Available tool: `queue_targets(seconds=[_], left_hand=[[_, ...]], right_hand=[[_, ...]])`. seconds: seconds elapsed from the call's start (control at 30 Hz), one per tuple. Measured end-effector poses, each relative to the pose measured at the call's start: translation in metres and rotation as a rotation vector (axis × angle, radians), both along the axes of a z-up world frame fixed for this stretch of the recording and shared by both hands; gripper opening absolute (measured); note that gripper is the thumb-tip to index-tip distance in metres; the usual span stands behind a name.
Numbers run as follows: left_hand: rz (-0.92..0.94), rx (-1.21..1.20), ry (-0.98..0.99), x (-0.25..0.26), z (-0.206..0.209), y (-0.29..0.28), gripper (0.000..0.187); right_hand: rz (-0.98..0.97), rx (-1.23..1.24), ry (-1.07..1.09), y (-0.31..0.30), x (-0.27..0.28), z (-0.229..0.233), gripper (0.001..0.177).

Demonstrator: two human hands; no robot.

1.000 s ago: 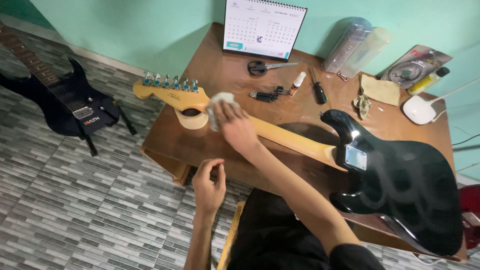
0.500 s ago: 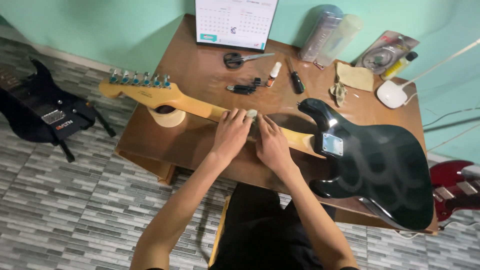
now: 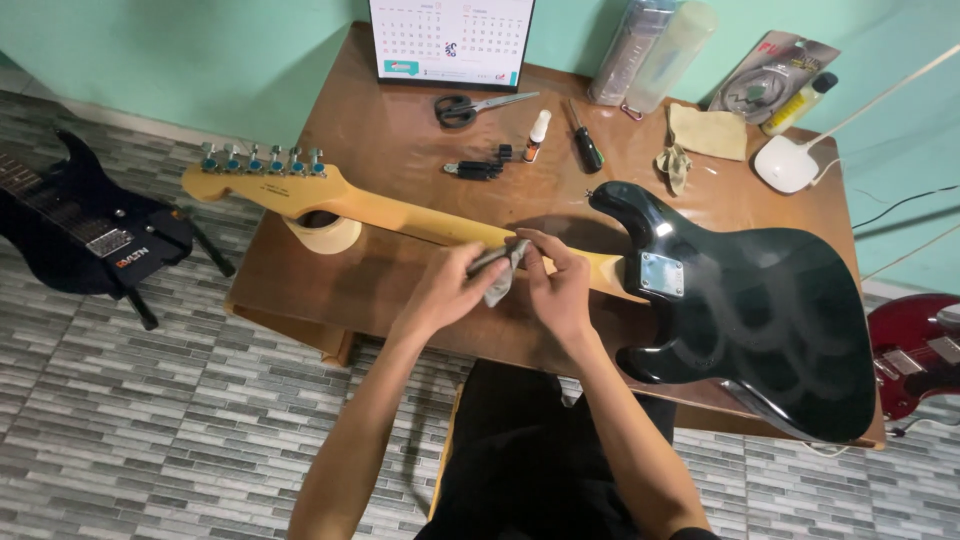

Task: The person cleans the back of a black electric guitar using a cloth. They wipe the body and neck of the instrument while it rests on a wooden table, moving the cloth back and forth to remove dust or smudges.

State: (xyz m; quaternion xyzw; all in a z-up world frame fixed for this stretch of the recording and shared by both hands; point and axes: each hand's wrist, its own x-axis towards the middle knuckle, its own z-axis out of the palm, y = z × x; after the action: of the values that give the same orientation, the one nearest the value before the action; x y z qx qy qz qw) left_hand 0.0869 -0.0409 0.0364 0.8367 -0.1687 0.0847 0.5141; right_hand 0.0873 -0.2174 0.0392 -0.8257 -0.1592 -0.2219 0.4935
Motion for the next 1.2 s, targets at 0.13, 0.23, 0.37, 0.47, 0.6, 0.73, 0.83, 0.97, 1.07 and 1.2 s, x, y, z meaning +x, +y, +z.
queue_targets(seconds=[0.13, 0.23, 0.37, 0.47, 0.6, 0.73, 0.83, 0.97, 1.07, 1.2], left_hand=[[-0.099, 0.079, 0.018, -0.004, -0.008, -0.006, 0.045], [-0.022, 0.27, -0.074, 0.0, -0.016, -0.006, 0.05], [0.019, 0.261, -0.045, 0.002, -0.023, -0.016, 0.059], [-0.118, 0.255, -0.122, -0.013, -0.004, -0.017, 0.029], [0.088, 0.064, -0.19, -0.037, 0.011, -0.011, 0.064], [0.194, -0.076, -0.247, -0.054, 0.01, -0.035, 0.067], [0.114, -0.131, -0.137, -0.036, -0.025, -0.044, 0.026], [0.043, -0.314, -0.023, -0.043, 0.012, -0.033, 0.019], [0.027, -0.51, 0.129, -0.038, 0.011, -0.025, 0.017], [0.034, -0.295, 0.136, -0.025, 0.016, -0.017, 0.018]], right_hand=[[0.027, 0.14, 0.079, 0.008, -0.011, 0.012, 0.021], [0.006, 0.136, 0.118, 0.007, -0.009, 0.011, 0.022], [0.021, 0.165, 0.174, 0.004, -0.008, 0.005, 0.02], [0.03, 0.201, 0.232, -0.001, -0.006, 0.001, 0.017], [-0.066, 0.229, 0.22, -0.003, -0.016, 0.031, 0.016], [-0.075, 0.145, 0.269, -0.007, -0.031, 0.058, 0.009], [-0.091, 0.198, 0.296, -0.017, -0.033, 0.055, 0.01], [-0.007, 0.257, 0.384, -0.027, -0.032, 0.062, 0.019], [-0.114, 0.52, 0.609, -0.025, -0.034, 0.058, 0.022], [0.034, 0.436, 0.563, -0.015, -0.025, 0.041, 0.01]])
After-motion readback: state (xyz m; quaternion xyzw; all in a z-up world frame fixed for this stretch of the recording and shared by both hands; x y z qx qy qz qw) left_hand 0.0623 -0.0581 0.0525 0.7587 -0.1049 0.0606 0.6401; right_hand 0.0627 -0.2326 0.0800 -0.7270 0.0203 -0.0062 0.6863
